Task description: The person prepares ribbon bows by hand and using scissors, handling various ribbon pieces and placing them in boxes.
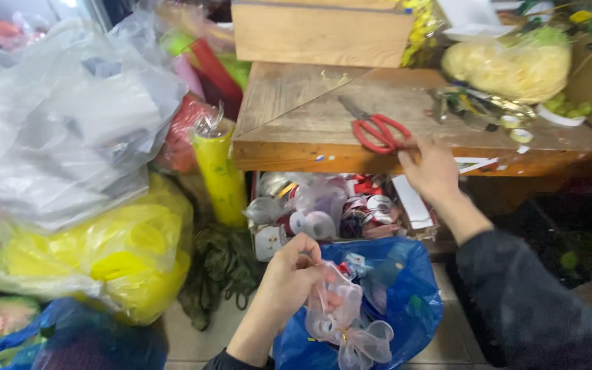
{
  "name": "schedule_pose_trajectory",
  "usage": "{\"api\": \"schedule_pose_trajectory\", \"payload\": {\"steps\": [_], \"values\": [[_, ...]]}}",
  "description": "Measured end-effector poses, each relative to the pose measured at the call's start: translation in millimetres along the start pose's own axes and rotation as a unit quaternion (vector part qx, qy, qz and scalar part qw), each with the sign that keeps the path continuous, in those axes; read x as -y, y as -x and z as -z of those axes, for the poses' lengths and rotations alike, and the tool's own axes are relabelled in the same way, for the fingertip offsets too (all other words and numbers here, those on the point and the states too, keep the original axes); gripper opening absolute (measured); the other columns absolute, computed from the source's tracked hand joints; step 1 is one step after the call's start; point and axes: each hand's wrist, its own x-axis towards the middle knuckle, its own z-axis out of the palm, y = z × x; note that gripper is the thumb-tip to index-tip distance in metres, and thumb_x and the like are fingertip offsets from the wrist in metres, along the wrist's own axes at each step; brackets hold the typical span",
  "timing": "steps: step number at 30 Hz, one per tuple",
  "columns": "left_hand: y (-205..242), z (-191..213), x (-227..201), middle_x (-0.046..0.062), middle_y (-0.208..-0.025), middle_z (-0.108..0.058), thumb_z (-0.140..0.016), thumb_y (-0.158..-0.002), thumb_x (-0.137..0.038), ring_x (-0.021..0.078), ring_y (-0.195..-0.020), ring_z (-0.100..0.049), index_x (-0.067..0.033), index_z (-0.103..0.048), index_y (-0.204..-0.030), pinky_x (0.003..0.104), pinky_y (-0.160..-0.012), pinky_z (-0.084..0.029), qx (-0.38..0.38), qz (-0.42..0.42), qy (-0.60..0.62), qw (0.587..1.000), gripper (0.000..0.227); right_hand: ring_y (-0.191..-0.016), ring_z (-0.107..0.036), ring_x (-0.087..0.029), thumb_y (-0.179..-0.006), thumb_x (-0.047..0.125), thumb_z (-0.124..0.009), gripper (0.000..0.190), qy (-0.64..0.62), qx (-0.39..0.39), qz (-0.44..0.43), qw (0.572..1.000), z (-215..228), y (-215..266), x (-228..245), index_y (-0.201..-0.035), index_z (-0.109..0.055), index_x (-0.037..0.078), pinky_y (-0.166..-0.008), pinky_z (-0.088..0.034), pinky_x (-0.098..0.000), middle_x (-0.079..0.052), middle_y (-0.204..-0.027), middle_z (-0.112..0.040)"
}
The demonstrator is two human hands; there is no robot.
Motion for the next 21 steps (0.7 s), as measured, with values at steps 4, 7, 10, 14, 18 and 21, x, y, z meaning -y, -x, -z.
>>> {"api": "schedule_pose_trajectory", "payload": {"steps": [4,7,10,14,18,21], "values": [[7.7,7.7,-21.9,0.013,-0.067,-0.069,-0.037,-0.076,0.003,0.024,-0.052,-0.075,-0.0138,-0.057,-0.081,0.027,-0.046,-0.048,0.009,0.085,-0.345,0.935,0.027,-0.108,-0.068,-0.045,-0.099,0.044,-0.061,0.045,0.09,0.129,0.031,0.987,-1.8,-51.1,42.2,-0.13,-0.071,0.012,-0.094,-0.051,-0.0557,-0.023,-0.121,-0.07],[-35.1,31.8,26.4,0.004,-0.096,-0.078,-0.039,-0.07,-0.004,0.0284,-0.089,-0.07,-0.0205,-0.071,-0.078,0.043,-0.076,-0.053,0.075,0.021,-0.493,0.867,0.037,-0.105,-0.071,-0.039,-0.102,0.047,-0.063,0.04,0.138,0.222,-0.007,0.965,10.3,-71.0,69.3,-0.121,-0.077,0.015,-0.088,-0.056,-0.0519,-0.018,-0.118,-0.075],[-11.5,31.4,-0.9,0.015,-0.076,-0.069,-0.039,-0.071,0.003,0.0272,-0.054,-0.07,-0.0017,-0.071,-0.078,0.031,-0.045,-0.054,0.12,0.128,-0.276,0.945,0.033,-0.112,-0.067,-0.039,-0.096,0.045,-0.075,0.047,0.149,0.265,-0.049,0.951,0.3,-96.5,50.0,-0.129,-0.072,0.01,-0.089,-0.053,-0.0504,-0.018,-0.123,-0.072],[-20.8,41.2,6.4,0.019,-0.06,-0.067,-0.042,-0.072,0.013,0.0262,-0.052,-0.071,0.0077,-0.073,-0.073,0.026,-0.04,-0.054,0.182,0.089,-0.101,0.974,0.031,-0.119,-0.066,-0.04,-0.089,0.033,-0.079,0.063,0.163,0.297,-0.037,0.94,15.1,-95.1,62.4,-0.145,-0.06,0.013,-0.094,-0.052,-0.0492,-0.018,-0.139,-0.066],[-30.3,36.2,15.9,0.02,-0.073,-0.076,-0.065,-0.08,0.008,0.0196,-0.059,-0.072,0.0057,-0.081,-0.098,0.023,-0.049,-0.052,0.143,-0.015,-0.01,0.99,0.024,-0.087,-0.064,-0.034,-0.092,0.025,-0.073,0.055,-0.115,0.234,-0.124,0.957,50.8,-54.3,56.0,-0.143,-0.059,0.009,-0.069,-0.05,-0.0439,-0.02,-0.109,-0.067],[-26.7,29.8,7.2,0.02,-0.093,-0.081,-0.068,-0.086,0.006,0.019,-0.071,-0.074,0.0064,-0.079,-0.117,0.026,-0.064,-0.059,0.115,-0.042,0.021,0.992,0.032,-0.071,-0.066,-0.027,-0.104,0.02,-0.059,0.037,-0.393,0.198,-0.198,0.876,108.5,11.4,84.1,-0.137,-0.061,0.004,-0.055,-0.052,-0.0383,-0.018,-0.097,-0.071]]}}
